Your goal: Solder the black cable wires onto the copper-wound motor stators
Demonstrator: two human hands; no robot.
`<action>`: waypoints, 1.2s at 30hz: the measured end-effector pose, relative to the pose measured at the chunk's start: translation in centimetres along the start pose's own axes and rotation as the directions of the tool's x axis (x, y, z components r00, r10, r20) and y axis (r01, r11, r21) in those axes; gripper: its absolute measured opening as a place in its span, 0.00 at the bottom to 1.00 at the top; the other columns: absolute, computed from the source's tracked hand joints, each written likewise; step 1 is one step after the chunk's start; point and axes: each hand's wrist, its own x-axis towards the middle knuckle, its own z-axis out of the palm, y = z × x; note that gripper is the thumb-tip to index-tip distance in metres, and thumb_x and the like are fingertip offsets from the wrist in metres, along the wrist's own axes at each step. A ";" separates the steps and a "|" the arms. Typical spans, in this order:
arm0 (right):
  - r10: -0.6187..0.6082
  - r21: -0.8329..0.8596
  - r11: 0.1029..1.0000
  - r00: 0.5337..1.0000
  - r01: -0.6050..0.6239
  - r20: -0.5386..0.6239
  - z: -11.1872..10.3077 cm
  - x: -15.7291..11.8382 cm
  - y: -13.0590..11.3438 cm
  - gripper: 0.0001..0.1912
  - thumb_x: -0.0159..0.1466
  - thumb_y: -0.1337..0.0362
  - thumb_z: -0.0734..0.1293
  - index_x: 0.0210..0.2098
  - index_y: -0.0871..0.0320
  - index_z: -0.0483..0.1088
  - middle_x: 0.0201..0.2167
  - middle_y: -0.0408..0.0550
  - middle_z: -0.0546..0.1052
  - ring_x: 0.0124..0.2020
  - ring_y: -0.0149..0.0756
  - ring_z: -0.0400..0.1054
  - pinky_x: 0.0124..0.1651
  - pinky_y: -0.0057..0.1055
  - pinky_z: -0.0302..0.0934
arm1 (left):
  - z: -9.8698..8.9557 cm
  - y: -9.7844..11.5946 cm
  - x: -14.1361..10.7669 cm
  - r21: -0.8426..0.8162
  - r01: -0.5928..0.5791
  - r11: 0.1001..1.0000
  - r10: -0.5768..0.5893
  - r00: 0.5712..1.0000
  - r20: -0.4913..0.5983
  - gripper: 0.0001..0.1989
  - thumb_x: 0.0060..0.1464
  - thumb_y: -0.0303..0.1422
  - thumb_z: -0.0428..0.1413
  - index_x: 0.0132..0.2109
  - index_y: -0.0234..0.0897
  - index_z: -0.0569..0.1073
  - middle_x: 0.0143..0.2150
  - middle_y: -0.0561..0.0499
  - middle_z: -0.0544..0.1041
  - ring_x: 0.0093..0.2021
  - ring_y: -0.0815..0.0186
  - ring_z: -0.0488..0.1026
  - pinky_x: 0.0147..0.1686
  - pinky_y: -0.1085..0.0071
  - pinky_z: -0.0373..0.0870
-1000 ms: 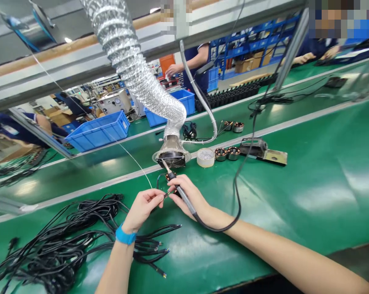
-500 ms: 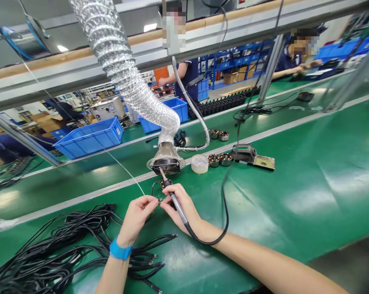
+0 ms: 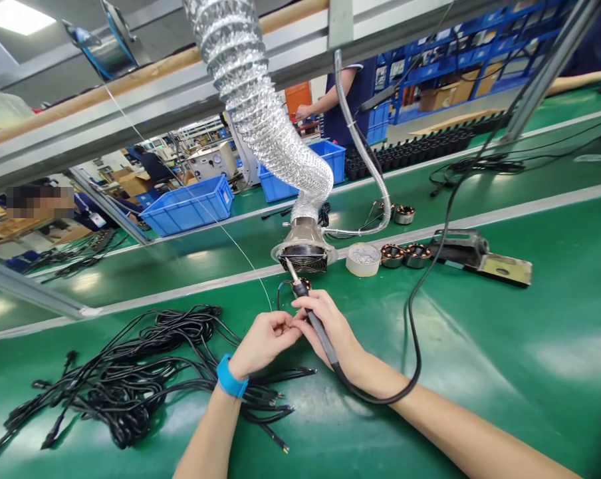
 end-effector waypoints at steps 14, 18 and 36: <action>0.035 -0.052 0.998 0.999 -0.036 -0.030 -0.4 -0.5 1.2 0.19 0.66 0.73 0.63 0.54 0.50 0.64 0.46 0.47 0.64 0.34 0.29 0.72 0.42 0.31 0.71 | -0.6 -0.2 0.4 -0.085 0.086 0.993 -0.089 0.995 -0.035 0.14 0.56 0.42 0.59 0.35 0.34 0.73 0.24 0.57 0.66 0.23 0.73 0.57 0.24 0.75 0.54; 0.039 -0.069 0.997 0.998 -0.042 -0.056 -0.9 -0.2 0.8 0.18 0.67 0.71 0.63 0.55 0.50 0.65 0.47 0.49 0.67 0.35 0.30 0.73 0.43 0.33 0.71 | -0.3 -0.8 0.8 -0.092 0.032 0.995 -0.046 0.987 -0.155 0.13 0.54 0.40 0.60 0.33 0.33 0.74 0.27 0.55 0.69 0.26 0.72 0.59 0.27 0.75 0.55; -0.084 -0.134 0.989 0.989 0.068 -0.119 -3.4 -0.1 -0.9 0.10 0.66 0.68 0.61 0.33 0.55 0.73 0.25 0.42 0.80 0.26 0.32 0.75 0.30 0.28 0.67 | -0.1 -1.5 1.3 -0.183 0.116 0.976 -0.162 0.952 -0.259 0.13 0.50 0.41 0.62 0.31 0.34 0.75 0.19 0.59 0.63 0.20 0.74 0.55 0.23 0.73 0.51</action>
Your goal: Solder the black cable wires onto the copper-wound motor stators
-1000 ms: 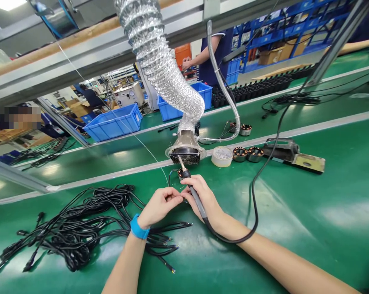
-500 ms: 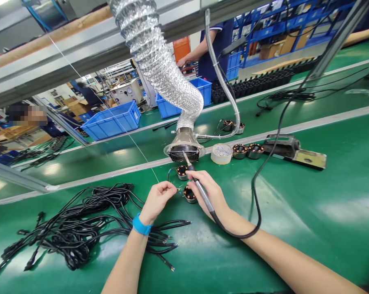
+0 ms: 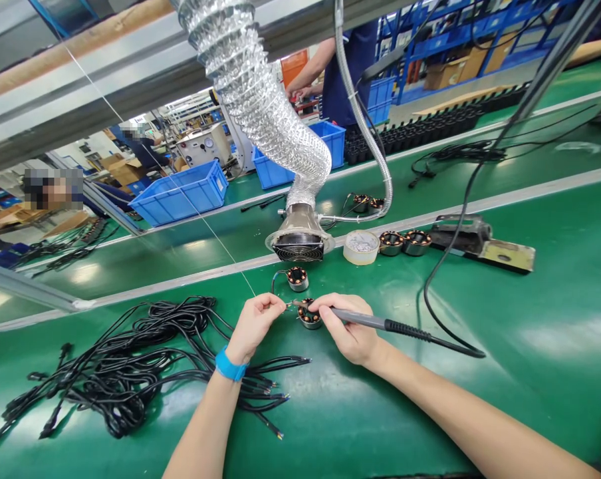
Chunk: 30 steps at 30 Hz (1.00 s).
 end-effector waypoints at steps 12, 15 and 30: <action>0.100 0.037 0.994 0.995 -0.100 0.002 -0.2 0.1 -0.3 0.12 0.67 0.65 0.60 0.33 0.55 0.73 0.24 0.43 0.79 0.24 0.33 0.73 0.30 0.28 0.67 | 0.1 0.0 0.0 0.000 0.002 1.000 -0.002 1.000 0.001 0.14 0.50 0.42 0.63 0.31 0.34 0.75 0.20 0.58 0.65 0.21 0.74 0.54 0.23 0.73 0.51; 0.109 0.041 0.993 0.994 -0.108 -0.022 -0.2 0.0 -0.3 0.11 0.67 0.65 0.60 0.33 0.55 0.73 0.24 0.42 0.79 0.25 0.33 0.73 0.29 0.28 0.67 | 0.1 0.0 0.0 -0.005 0.001 1.000 -0.001 1.000 0.003 0.14 0.50 0.42 0.63 0.31 0.34 0.75 0.20 0.58 0.65 0.21 0.73 0.55 0.24 0.73 0.52; 0.193 0.143 0.972 0.981 -0.186 -0.032 0.0 -0.2 -0.1 0.12 0.68 0.64 0.60 0.34 0.57 0.74 0.22 0.42 0.75 0.22 0.31 0.70 0.28 0.28 0.65 | 0.2 0.0 -0.1 -0.003 -0.004 1.000 0.004 1.000 0.002 0.14 0.50 0.42 0.63 0.32 0.34 0.75 0.21 0.58 0.65 0.21 0.74 0.54 0.24 0.73 0.51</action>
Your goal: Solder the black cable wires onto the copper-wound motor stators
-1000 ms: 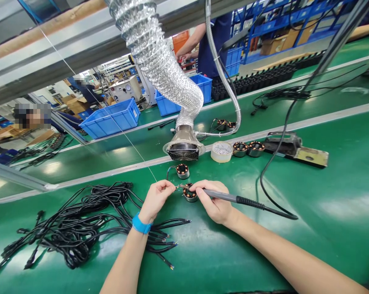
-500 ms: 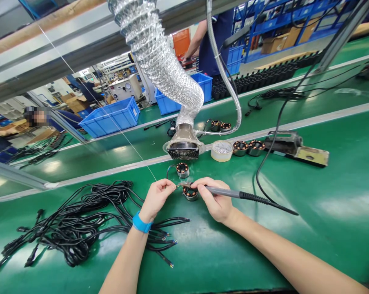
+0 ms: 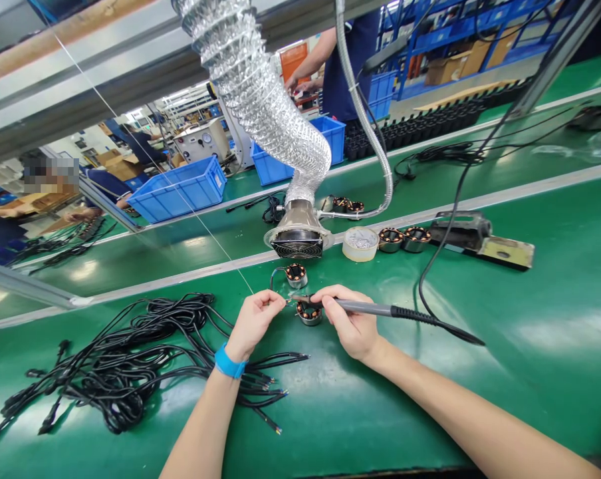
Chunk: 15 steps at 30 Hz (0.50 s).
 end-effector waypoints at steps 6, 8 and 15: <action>0.012 -0.001 1.000 1.000 -0.012 -0.014 -0.1 -0.1 0.3 0.12 0.68 0.63 0.60 0.34 0.57 0.73 0.22 0.43 0.75 0.24 0.32 0.70 0.28 0.30 0.63 | 0.0 0.0 0.0 -0.002 0.007 1.000 -0.007 1.000 -0.005 0.14 0.51 0.42 0.62 0.33 0.33 0.75 0.21 0.58 0.64 0.21 0.75 0.52 0.23 0.74 0.49; 0.004 0.000 1.000 1.000 -0.004 -0.014 -0.1 -0.1 0.3 0.12 0.68 0.64 0.60 0.34 0.58 0.73 0.22 0.43 0.75 0.23 0.31 0.69 0.28 0.29 0.63 | 0.0 0.0 0.0 -0.003 0.011 1.000 -0.011 1.000 -0.009 0.14 0.51 0.41 0.62 0.33 0.33 0.75 0.21 0.58 0.64 0.21 0.75 0.52 0.22 0.75 0.48; -0.003 0.011 1.000 0.999 0.003 0.037 0.1 0.1 -0.1 0.11 0.68 0.66 0.60 0.33 0.58 0.73 0.19 0.39 0.72 0.19 0.27 0.65 0.24 0.25 0.59 | 0.0 0.0 0.0 0.003 0.005 1.000 -0.005 1.000 -0.011 0.14 0.51 0.41 0.62 0.33 0.32 0.75 0.21 0.58 0.65 0.21 0.76 0.52 0.22 0.75 0.48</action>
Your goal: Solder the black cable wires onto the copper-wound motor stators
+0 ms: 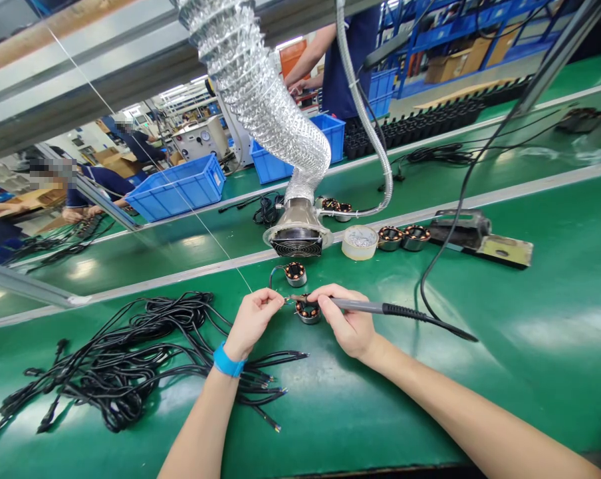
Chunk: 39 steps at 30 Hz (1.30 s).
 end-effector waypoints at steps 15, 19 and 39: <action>0.003 -0.009 1.000 0.997 -0.004 -0.073 0.0 -0.3 0.6 0.12 0.69 0.64 0.60 0.35 0.58 0.74 0.24 0.43 0.75 0.24 0.30 0.69 0.29 0.28 0.63 | -0.1 -0.2 0.0 0.023 -0.010 1.000 0.010 1.000 0.008 0.14 0.53 0.41 0.61 0.34 0.32 0.74 0.23 0.58 0.64 0.21 0.75 0.51 0.21 0.75 0.46; 0.000 -0.013 1.000 0.997 -0.001 -0.078 0.0 -0.3 0.5 0.12 0.69 0.64 0.60 0.35 0.58 0.74 0.23 0.42 0.74 0.24 0.31 0.69 0.30 0.29 0.64 | -0.1 -0.1 0.0 0.022 -0.005 1.000 0.005 1.000 0.006 0.14 0.53 0.41 0.61 0.34 0.32 0.74 0.22 0.58 0.63 0.21 0.76 0.50 0.21 0.75 0.45; 0.017 -0.033 0.999 0.999 -0.019 -0.048 0.1 -0.3 0.3 0.12 0.69 0.63 0.60 0.35 0.57 0.74 0.23 0.42 0.75 0.24 0.31 0.70 0.31 0.29 0.65 | 0.0 0.0 -0.1 0.019 -0.006 1.000 0.005 1.000 0.008 0.14 0.52 0.42 0.62 0.33 0.33 0.75 0.21 0.58 0.64 0.20 0.75 0.52 0.22 0.75 0.48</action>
